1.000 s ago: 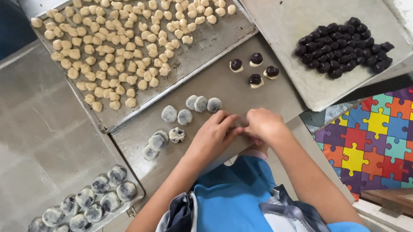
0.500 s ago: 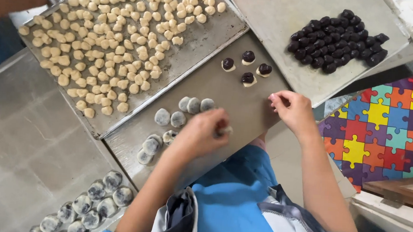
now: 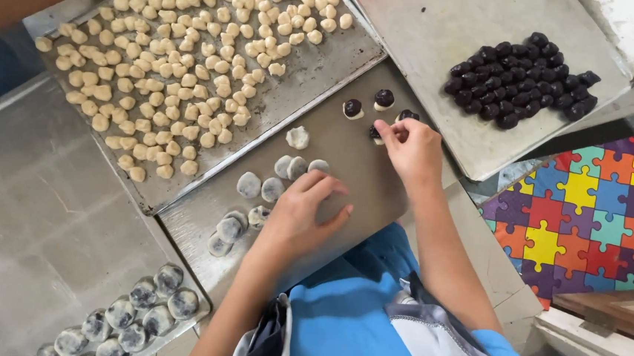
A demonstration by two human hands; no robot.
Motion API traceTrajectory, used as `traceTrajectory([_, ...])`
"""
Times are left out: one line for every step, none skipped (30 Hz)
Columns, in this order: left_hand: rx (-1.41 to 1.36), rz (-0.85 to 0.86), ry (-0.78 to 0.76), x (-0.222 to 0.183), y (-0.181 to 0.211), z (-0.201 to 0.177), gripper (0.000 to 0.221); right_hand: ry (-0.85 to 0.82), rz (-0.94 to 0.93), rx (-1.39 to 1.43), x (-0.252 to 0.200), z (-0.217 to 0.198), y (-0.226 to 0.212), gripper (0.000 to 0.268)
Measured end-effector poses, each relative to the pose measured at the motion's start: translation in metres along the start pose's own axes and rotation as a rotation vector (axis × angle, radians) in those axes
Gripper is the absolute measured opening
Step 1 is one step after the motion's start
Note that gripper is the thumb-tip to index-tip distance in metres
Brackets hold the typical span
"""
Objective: A person is manually preparing filled dough balls by placing a dark filling inside a piece of light dough and rolling it into a ball on a metal tray.
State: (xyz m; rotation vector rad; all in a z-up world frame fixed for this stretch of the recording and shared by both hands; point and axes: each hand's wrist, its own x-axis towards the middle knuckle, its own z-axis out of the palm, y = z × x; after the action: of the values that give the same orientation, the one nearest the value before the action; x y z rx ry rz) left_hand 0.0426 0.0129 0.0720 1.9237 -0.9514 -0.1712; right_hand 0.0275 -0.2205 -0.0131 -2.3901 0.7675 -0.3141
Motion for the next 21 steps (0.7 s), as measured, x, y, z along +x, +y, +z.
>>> traceTrajectory([0.005,-0.002,0.006,-0.001,0.001,0.001,0.02,0.018,-0.02,-0.033,0.002,0.005,0.002,0.032])
traceTrajectory([0.012,-0.002,0.014,-0.001,0.002,0.001,0.019,0.038,-0.043,-0.065,0.004,0.01,0.004,0.028])
traceTrajectory([0.013,-0.002,0.016,-0.001,0.0,0.002,0.019,0.039,-0.045,-0.063,-0.002,0.008,-0.004,0.028])
traceTrajectory([0.014,-0.009,0.019,-0.001,-0.002,0.003,0.018,0.063,-0.114,-0.047,-0.008,0.007,-0.012,0.023])
traceTrajectory([0.014,-0.016,0.022,-0.001,-0.004,0.003,0.017,0.089,-0.183,-0.03,-0.015,0.005,-0.02,0.024])
traceTrajectory([0.013,-0.019,0.022,-0.001,-0.009,0.004,0.017,0.086,-0.183,-0.031,-0.017,0.008,-0.021,0.024])
traceTrajectory([0.0,-0.017,0.06,-0.001,-0.014,0.006,0.016,0.069,-0.236,0.005,-0.02,0.011,-0.021,0.023])
traceTrajectory([-0.014,-0.014,0.095,0.0,-0.018,0.008,0.016,0.055,-0.287,0.04,-0.022,0.012,-0.021,0.024])
traceTrajectory([-0.016,-0.014,0.092,0.0,-0.021,0.009,0.016,0.054,-0.284,0.039,-0.027,0.007,-0.024,0.024])
traceTrajectory([-0.063,-0.043,0.124,0.002,-0.024,0.01,0.018,0.023,-0.395,0.077,-0.031,0.002,-0.029,0.021])
traceTrajectory([-0.109,-0.072,0.156,0.002,-0.028,0.011,0.021,-0.008,-0.507,0.115,-0.035,-0.004,-0.034,0.019])
traceTrajectory([-0.11,-0.069,0.159,0.005,-0.025,0.008,0.021,-0.006,-0.51,0.114,-0.045,-0.016,-0.045,0.019])
traceTrajectory([-0.145,-0.062,0.15,0.007,-0.022,0.004,0.027,-0.075,-0.492,0.189,-0.055,-0.027,-0.057,0.022])
traceTrajectory([-0.182,-0.057,0.138,0.008,-0.019,0.001,0.034,-0.146,-0.47,0.264,-0.066,-0.039,-0.068,0.026])
traceTrajectory([-0.184,-0.057,0.137,0.006,-0.025,0.009,0.034,-0.146,-0.469,0.263,-0.071,-0.043,-0.07,0.026])
traceTrajectory([-0.321,-0.096,0.092,0.004,-0.03,0.017,0.034,-0.169,-0.452,0.317,-0.078,-0.047,-0.071,0.032])
traceTrajectory([-0.457,-0.135,0.046,0.001,-0.035,0.026,0.034,-0.192,-0.435,0.372,-0.085,-0.051,-0.071,0.038])
traceTrajectory([-0.461,-0.133,0.04,0.001,-0.032,0.029,0.034,-0.188,-0.429,0.368,-0.085,-0.053,-0.069,0.038])
traceTrajectory([-0.588,-0.219,0.045,0.002,-0.029,0.033,0.033,-0.184,-0.432,0.416,-0.086,-0.055,-0.067,0.043])
traceTrajectory([-0.712,-0.305,0.052,0.003,-0.025,0.035,0.032,-0.181,-0.438,0.466,-0.087,-0.056,-0.066,0.048])
traceTrajectory([-0.715,-0.303,0.047,0.003,-0.023,0.036,0.032,-0.177,-0.435,0.463,-0.088,-0.057,-0.065,0.048])
